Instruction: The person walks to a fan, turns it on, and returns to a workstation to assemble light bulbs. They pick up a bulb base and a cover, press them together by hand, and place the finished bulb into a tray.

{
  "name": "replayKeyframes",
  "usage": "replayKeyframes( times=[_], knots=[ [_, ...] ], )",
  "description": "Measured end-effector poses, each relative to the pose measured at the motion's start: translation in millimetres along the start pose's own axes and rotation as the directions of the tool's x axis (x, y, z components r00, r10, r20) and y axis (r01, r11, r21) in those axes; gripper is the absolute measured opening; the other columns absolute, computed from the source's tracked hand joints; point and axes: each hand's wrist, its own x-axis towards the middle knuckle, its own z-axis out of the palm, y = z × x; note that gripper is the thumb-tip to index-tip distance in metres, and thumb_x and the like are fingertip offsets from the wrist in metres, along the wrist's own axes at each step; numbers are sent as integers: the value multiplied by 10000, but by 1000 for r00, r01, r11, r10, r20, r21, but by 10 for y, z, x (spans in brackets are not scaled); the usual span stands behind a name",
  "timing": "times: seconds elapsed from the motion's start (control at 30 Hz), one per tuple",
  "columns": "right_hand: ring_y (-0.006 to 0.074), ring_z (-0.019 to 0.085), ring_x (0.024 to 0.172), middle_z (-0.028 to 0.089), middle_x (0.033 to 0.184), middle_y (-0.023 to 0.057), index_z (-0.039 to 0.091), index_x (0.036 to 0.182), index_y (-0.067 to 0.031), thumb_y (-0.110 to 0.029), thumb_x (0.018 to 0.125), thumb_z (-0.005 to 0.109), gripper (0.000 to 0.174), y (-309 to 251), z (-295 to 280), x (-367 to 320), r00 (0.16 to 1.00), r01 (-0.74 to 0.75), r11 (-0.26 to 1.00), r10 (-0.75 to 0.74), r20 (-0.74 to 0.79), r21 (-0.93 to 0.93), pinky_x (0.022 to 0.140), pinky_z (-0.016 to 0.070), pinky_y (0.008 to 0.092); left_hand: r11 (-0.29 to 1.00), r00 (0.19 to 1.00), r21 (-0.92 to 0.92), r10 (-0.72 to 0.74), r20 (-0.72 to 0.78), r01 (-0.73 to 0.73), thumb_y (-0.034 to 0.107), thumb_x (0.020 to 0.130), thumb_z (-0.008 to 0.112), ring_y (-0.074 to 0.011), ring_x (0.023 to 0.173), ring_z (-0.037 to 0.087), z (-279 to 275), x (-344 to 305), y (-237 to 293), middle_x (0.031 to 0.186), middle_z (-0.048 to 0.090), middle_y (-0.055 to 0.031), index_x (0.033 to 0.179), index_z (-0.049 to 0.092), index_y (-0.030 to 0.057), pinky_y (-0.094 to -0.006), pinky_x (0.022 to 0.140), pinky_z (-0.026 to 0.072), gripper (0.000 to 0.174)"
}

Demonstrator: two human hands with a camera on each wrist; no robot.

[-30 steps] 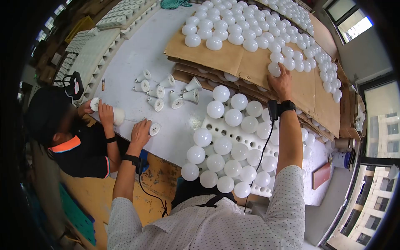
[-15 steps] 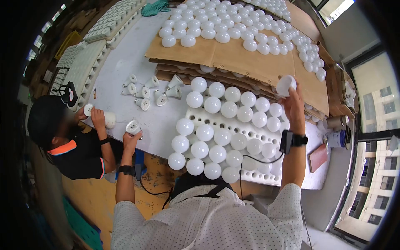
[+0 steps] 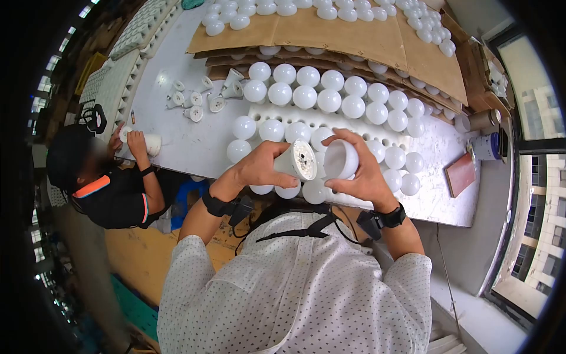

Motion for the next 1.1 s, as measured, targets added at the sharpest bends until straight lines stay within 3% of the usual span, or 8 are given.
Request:
replayKeyframes(
  times=[0.2,0.23,0.3,0.47,0.63,0.87,0.93,1.1],
  knots=[
    [201,491,1063,530,1122,85,420,1218,-57,-160,566,789,756,-42,-4,-122,997,73,994,-71,21,-83,925,370,325,996,999,84,-8,43,4,281,613,758,-112,711,566,129,79,-10,818,620,-62,985,594,-18,-260,673,463,504],
    [201,492,1061,531,1121,84,424,1213,-59,-159,566,789,750,-45,-7,-131,998,63,995,-62,9,-79,926,368,325,996,999,85,-8,46,4,281,613,758,-112,711,566,127,77,-7,818,620,-62,985,594,-18,-260,673,463,504],
    [203,489,1064,532,1120,88,423,1216,-61,-200,568,799,762,-41,-12,-129,999,39,997,-36,35,-71,930,363,331,987,988,128,-108,107,94,254,613,777,-131,884,559,118,77,3,958,623,-73,1047,575,-15,-275,803,434,550],
    [203,494,1053,534,1118,89,420,1222,-66,-231,566,811,781,0,-1,-117,994,38,994,-27,109,-102,921,369,331,984,986,118,-142,89,131,281,609,776,-128,823,569,171,45,54,898,631,-70,1017,586,-16,-270,766,445,539],
    [284,542,995,528,1114,134,431,1193,-58,-192,566,798,739,-128,72,-79,976,95,938,-22,217,-333,853,431,350,960,983,238,-169,69,148,317,584,779,-144,746,588,184,-2,155,816,636,-93,954,607,-15,-275,706,460,526],
    [339,524,981,514,1089,154,403,1209,-51,-183,565,792,765,-158,229,-101,965,29,909,83,248,-415,821,446,373,953,984,266,-167,66,144,308,565,786,-167,746,602,227,-52,116,809,641,-111,911,619,-24,-283,693,468,507],
    [328,529,951,515,1084,147,422,1182,-36,-159,567,784,724,-110,273,-100,965,231,896,-160,210,-380,789,455,377,953,982,261,-179,64,156,302,563,789,-167,755,605,260,-54,103,811,642,-112,913,620,-24,-283,695,469,507],
    [286,532,890,518,1015,136,496,1063,-27,-105,543,761,589,-5,381,-204,910,412,867,-408,75,-281,760,451,358,982,998,190,-10,58,-1,312,587,751,-187,711,624,373,-57,140,764,643,-150,848,628,-43,-291,669,479,457]
  ],
)
